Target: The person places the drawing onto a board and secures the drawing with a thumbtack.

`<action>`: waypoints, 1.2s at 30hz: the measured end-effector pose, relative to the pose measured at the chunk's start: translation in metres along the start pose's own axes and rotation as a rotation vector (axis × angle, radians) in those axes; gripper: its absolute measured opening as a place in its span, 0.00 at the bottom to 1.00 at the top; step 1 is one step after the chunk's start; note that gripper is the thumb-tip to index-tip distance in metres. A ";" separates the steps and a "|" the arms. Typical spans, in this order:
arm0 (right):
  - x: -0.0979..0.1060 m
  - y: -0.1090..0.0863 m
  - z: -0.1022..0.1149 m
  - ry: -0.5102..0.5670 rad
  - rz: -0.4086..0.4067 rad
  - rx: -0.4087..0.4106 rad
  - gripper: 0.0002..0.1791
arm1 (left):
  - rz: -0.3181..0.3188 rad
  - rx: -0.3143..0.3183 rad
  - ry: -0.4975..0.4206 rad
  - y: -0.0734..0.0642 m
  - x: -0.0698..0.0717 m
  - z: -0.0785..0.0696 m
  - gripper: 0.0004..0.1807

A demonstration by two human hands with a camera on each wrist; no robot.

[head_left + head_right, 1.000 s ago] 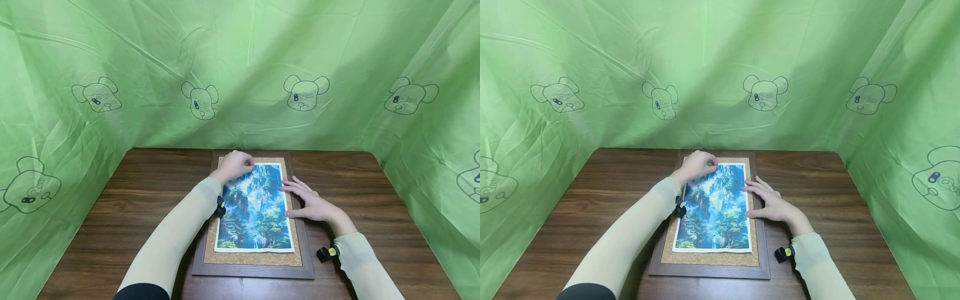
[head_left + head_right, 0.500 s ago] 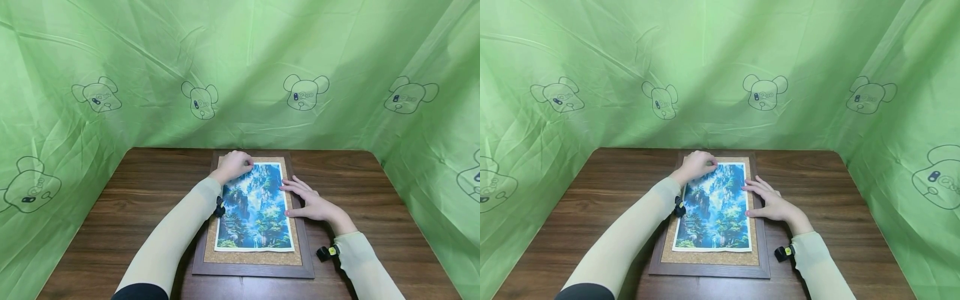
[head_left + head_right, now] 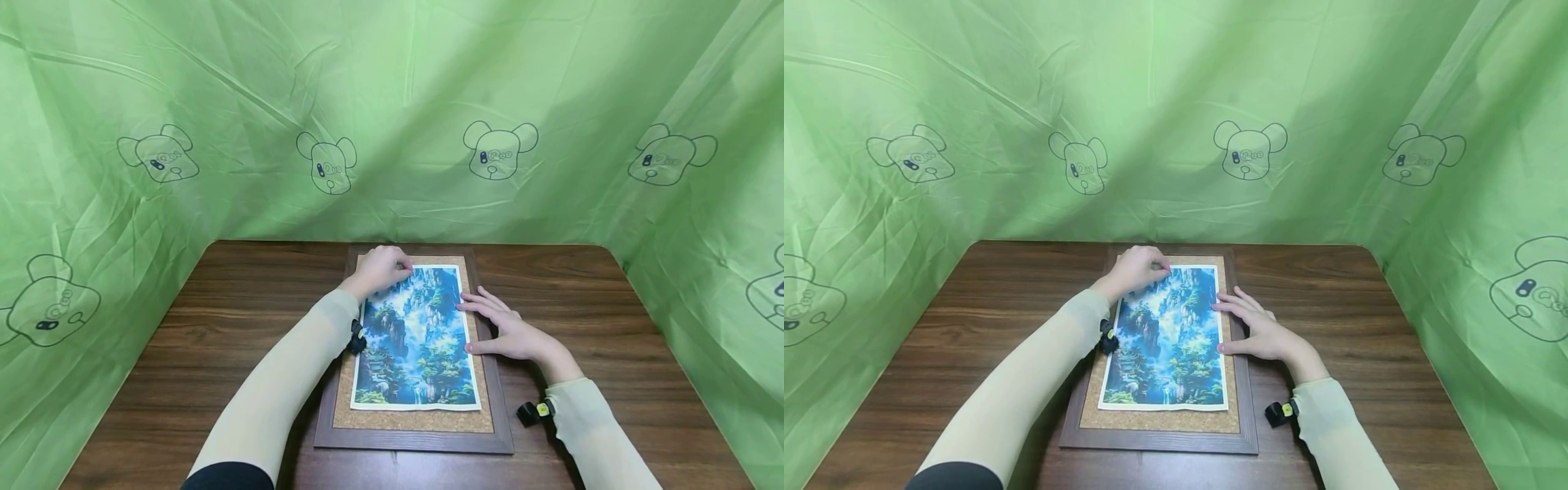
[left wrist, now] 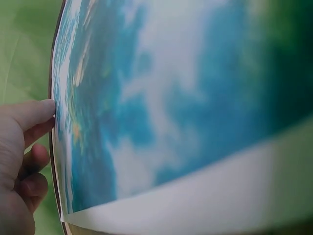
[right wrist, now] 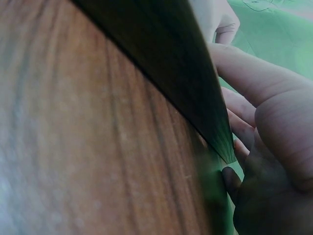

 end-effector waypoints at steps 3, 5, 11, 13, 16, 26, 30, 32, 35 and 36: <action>0.000 0.001 0.000 -0.002 0.000 0.002 0.46 | 0.016 -0.013 -0.008 -0.001 0.001 0.000 0.07; 0.000 0.001 0.000 -0.002 -0.001 0.004 0.46 | 0.027 -0.032 -0.011 -0.001 0.001 0.001 0.07; 0.001 0.001 0.001 0.004 0.002 0.006 0.45 | 0.101 -0.056 -0.023 -0.003 0.003 0.000 0.09; 0.001 0.000 0.001 -0.001 0.000 0.005 0.46 | 0.135 -0.056 -0.022 -0.003 0.004 -0.002 0.10; 0.002 -0.001 0.004 -0.023 -0.005 -0.002 0.46 | 0.176 -0.068 -0.008 -0.003 0.005 -0.005 0.13; 0.024 -0.020 0.024 -0.126 -0.058 0.021 0.43 | 0.083 -0.094 -0.073 -0.022 0.032 -0.007 0.26; 0.050 -0.035 0.020 -0.222 -0.147 0.032 0.43 | 0.022 -0.139 0.008 -0.048 0.061 -0.007 0.28; 0.064 -0.044 0.014 -0.266 -0.185 0.049 0.41 | -0.002 -0.164 0.051 -0.065 0.077 -0.006 0.30; 0.085 -0.061 0.001 -0.329 -0.247 0.084 0.41 | -0.022 -0.188 0.130 -0.095 0.099 -0.002 0.35; 0.091 -0.066 -0.005 -0.345 -0.271 0.090 0.41 | -0.024 -0.191 0.154 -0.106 0.106 0.000 0.37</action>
Point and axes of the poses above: each hand's wrist, its own y-axis towards the middle knuckle, its own x-axis out of the back of the hand, z = x × y, the point moved 3 cm from there along y, towards the middle knuckle, and after that the axes turned 13 degrees about -x, right-handed, at the moved point
